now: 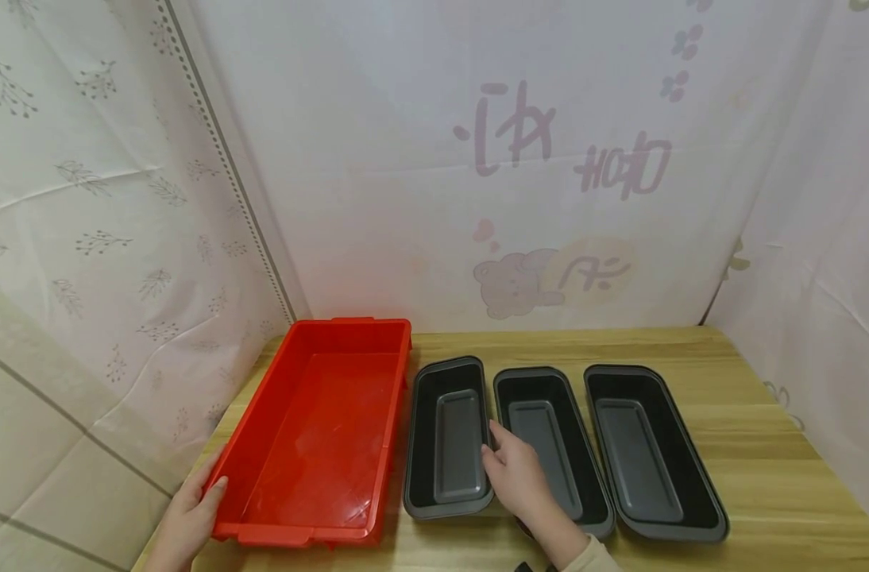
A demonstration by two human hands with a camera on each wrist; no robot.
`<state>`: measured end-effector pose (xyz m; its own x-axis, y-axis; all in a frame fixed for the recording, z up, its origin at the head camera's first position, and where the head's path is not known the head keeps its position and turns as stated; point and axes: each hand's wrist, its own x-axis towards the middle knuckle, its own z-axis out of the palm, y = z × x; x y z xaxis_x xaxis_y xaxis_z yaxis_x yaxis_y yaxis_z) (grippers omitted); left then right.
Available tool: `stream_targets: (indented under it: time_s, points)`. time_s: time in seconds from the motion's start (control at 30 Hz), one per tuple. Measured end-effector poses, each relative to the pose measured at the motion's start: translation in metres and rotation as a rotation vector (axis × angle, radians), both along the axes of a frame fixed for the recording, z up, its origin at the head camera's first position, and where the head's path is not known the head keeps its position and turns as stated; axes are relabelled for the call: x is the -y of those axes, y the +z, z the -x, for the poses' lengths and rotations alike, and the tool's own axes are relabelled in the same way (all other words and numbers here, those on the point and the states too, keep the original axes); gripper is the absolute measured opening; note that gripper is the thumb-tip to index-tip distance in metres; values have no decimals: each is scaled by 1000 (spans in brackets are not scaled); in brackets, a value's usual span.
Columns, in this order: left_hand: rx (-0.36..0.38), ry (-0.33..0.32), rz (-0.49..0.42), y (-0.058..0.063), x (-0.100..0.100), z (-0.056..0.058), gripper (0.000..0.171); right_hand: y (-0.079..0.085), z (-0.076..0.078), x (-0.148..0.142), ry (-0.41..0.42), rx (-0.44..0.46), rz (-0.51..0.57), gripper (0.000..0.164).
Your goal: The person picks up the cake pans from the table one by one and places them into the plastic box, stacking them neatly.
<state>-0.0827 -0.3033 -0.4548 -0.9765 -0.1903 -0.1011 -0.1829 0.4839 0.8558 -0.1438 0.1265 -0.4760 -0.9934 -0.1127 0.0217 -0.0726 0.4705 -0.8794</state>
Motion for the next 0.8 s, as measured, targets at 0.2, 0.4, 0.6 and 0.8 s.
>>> stream_targets:
  time_s: [0.2, 0.4, 0.6, 0.8]
  points:
    - [9, 2, -24, 0, 0, 0, 55, -2, 0, -2, -5, 22, 46, 49]
    - [-1, 10, -25, -2, 0, 0, 54, -2, -1, -4, -7, 45, 80, 49]
    - [-36, 12, 8, -3, 1, 0, 53, 0, -1, -6, -2, 62, 103, 50]
    - [-13, 27, -16, -3, 0, 1, 53, -3, -2, -9, 6, 73, 138, 50]
